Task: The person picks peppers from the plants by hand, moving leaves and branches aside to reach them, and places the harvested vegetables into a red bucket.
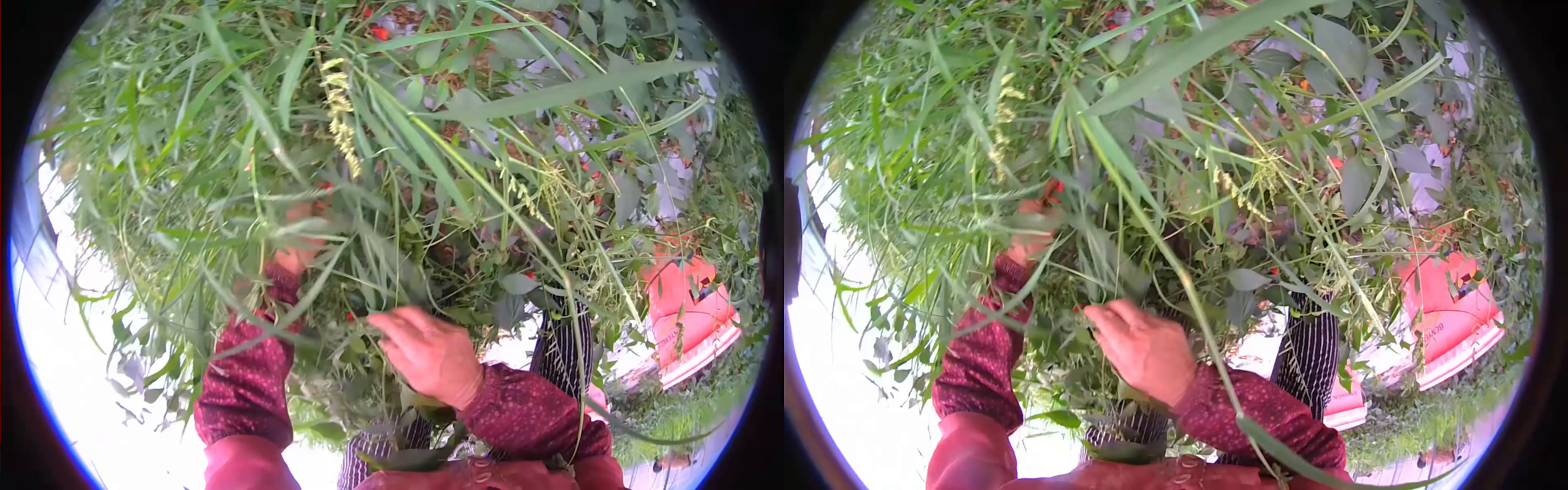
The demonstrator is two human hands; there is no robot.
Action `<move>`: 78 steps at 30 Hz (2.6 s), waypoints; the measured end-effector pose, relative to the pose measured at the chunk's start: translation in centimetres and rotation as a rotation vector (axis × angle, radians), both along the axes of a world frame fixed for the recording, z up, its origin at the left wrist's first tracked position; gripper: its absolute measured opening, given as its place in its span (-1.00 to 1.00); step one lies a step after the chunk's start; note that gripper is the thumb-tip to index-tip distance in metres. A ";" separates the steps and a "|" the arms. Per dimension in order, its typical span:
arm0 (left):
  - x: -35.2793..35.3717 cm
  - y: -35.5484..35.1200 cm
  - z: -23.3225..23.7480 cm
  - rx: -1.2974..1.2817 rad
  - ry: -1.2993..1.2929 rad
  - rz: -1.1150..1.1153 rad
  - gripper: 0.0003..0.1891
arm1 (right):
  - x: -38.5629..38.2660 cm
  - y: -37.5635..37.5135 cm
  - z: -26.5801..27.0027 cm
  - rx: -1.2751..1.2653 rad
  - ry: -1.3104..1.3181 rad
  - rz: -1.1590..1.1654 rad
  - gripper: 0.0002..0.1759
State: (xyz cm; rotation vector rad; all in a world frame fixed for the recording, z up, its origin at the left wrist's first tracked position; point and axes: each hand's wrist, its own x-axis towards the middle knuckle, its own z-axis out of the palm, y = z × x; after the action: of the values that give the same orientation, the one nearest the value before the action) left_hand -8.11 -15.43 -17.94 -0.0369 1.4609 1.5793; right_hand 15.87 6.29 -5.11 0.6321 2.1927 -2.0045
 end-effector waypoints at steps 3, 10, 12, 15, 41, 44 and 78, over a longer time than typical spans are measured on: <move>1.6 0.0 4.3 -0.073 -0.182 0.221 -0.60 | -0.3 1.7 0.7 -0.114 -0.020 -0.101 -0.75; 5.6 4.8 10.2 -0.485 0.330 -0.394 -0.78 | 0.0 1.8 0.4 -0.389 0.014 -0.311 -0.80; 6.2 4.7 10.9 -0.568 0.548 -0.480 -0.80 | 0.0 1.8 0.5 -0.403 0.014 -0.298 -0.80; 6.9 7.4 12.3 -0.689 0.445 -0.390 -0.78 | 0.0 2.0 1.0 -0.459 0.049 -0.344 -0.82; 11.5 11.0 15.1 -0.536 0.711 -1.186 -0.33 | 0.4 -1.6 -1.7 -0.683 -0.060 -0.370 -0.56; 11.1 10.4 15.0 -0.477 0.617 -1.216 -0.29 | 0.7 -1.5 -2.3 -0.665 -0.092 -0.286 -0.61; 15.9 30.0 -11.2 -0.533 1.072 -2.032 -0.85 | 7.0 2.5 -1.6 -0.363 -0.298 -0.071 -0.73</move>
State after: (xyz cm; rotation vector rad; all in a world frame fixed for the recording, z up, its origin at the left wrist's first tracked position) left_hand 7.76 14.56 -29.16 1.5937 1.4257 -0.6216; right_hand 22.89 8.78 -6.69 0.8954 1.6099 -2.1053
